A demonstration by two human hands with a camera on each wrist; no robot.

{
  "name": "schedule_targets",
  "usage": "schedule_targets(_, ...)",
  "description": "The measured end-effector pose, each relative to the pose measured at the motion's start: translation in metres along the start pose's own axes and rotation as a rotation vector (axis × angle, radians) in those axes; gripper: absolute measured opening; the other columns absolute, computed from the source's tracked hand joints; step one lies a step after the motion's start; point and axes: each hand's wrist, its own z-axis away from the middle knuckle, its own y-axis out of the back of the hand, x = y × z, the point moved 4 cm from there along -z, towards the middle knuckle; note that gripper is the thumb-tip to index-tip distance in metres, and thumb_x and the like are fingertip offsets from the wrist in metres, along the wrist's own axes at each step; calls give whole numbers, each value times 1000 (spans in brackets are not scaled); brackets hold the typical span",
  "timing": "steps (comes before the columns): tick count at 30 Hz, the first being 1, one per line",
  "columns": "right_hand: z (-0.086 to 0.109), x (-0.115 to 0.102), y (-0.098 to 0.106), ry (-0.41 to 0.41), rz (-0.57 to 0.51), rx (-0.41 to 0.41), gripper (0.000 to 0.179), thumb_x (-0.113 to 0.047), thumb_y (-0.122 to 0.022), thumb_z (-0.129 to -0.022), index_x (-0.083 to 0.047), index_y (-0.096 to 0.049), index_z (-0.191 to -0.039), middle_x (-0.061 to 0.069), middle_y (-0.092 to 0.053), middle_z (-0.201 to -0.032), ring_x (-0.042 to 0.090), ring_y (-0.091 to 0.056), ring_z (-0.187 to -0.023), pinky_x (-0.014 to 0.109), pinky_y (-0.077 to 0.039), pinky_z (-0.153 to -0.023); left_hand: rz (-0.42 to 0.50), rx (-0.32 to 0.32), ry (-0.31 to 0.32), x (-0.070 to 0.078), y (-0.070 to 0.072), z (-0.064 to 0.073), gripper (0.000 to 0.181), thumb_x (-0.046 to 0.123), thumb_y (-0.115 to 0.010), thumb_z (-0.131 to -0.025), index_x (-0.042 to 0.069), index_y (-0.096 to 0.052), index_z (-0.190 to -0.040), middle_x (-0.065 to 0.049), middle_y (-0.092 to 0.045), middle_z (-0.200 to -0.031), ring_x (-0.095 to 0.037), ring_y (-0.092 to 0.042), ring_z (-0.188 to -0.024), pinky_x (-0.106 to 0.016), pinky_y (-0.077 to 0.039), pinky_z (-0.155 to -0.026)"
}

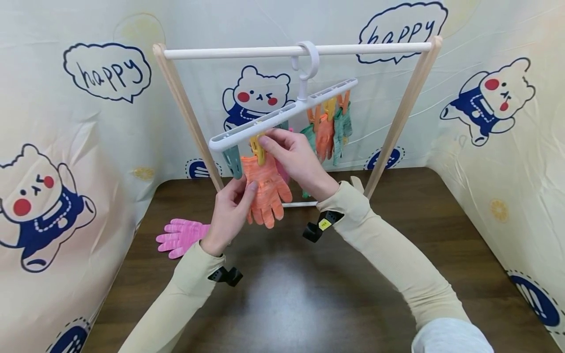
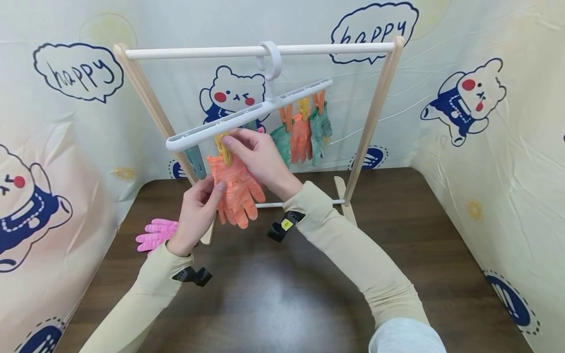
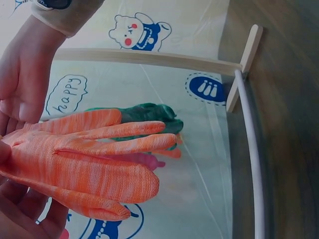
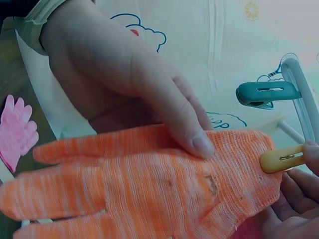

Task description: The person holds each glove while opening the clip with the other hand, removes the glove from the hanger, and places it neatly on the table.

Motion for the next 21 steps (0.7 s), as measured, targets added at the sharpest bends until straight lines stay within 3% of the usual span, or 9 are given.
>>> schedule_targets(14, -1, 3, 3, 2, -74, 81, 32, -15, -65, -104, -1, -70, -132, 14, -73, -124, 24, -67, -112, 36, -56, -98, -39, -11, 12, -1, -1, 1, 31, 8, -60, -105, -4, -62, -134, -19, -70, -106, -17, -64, -80, -21, -56, -69)
schedule_targets(21, 0, 4, 3, -8, -98, 89, 32, -16, -66, -104, -2, -70, -132, 13, -74, -123, 25, -68, -111, 37, -56, -97, -81, -12, 2, -6, -2, 4, 22, 11, -61, -105, -1, -68, -123, -14, -66, -99, -20, -57, -81, -22, -52, -66)
